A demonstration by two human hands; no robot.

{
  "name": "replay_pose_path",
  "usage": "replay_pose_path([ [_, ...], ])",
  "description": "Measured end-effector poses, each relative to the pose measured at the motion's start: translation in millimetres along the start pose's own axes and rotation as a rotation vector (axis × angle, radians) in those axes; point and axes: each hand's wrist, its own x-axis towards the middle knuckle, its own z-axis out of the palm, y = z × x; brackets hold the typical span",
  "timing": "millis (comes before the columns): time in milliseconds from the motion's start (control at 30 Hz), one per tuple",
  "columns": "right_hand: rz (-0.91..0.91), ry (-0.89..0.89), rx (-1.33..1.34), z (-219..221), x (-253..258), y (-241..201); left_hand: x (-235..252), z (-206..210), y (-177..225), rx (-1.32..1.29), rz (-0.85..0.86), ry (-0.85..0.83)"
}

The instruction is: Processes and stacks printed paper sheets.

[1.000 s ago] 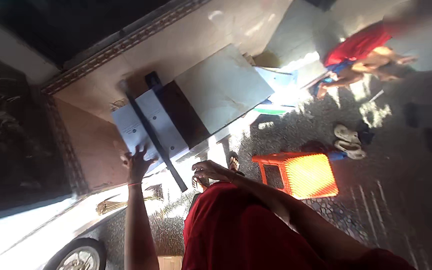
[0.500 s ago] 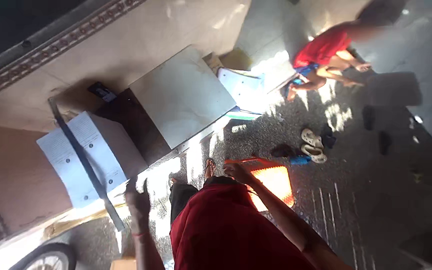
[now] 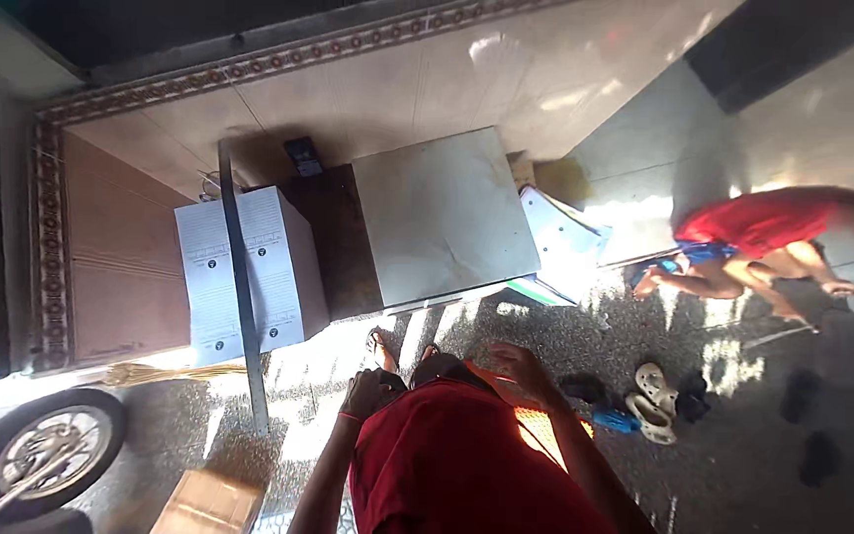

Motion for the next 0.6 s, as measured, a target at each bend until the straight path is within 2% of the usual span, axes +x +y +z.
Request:
replay_pose_path([
  [133,0.036,0.016,-0.019,6.2,4.8,-11.4,18.5,-2.8,-16.8,-0.040,-0.046,-0.010],
  [267,-0.085,-0.007,-0.133,-10.5,42.7,-36.5,25.7,12.0,-28.7,-0.164,-0.098,0.080],
  [433,-0.199,-0.090,-0.313,-28.0,144.0,-70.3,48.7,48.4,-3.8,-0.358,-0.249,0.070],
  [600,-0.480,-0.216,-0.825,-28.3,282.8,-73.6,136.2,120.8,57.9,-0.612,-0.276,0.048],
])
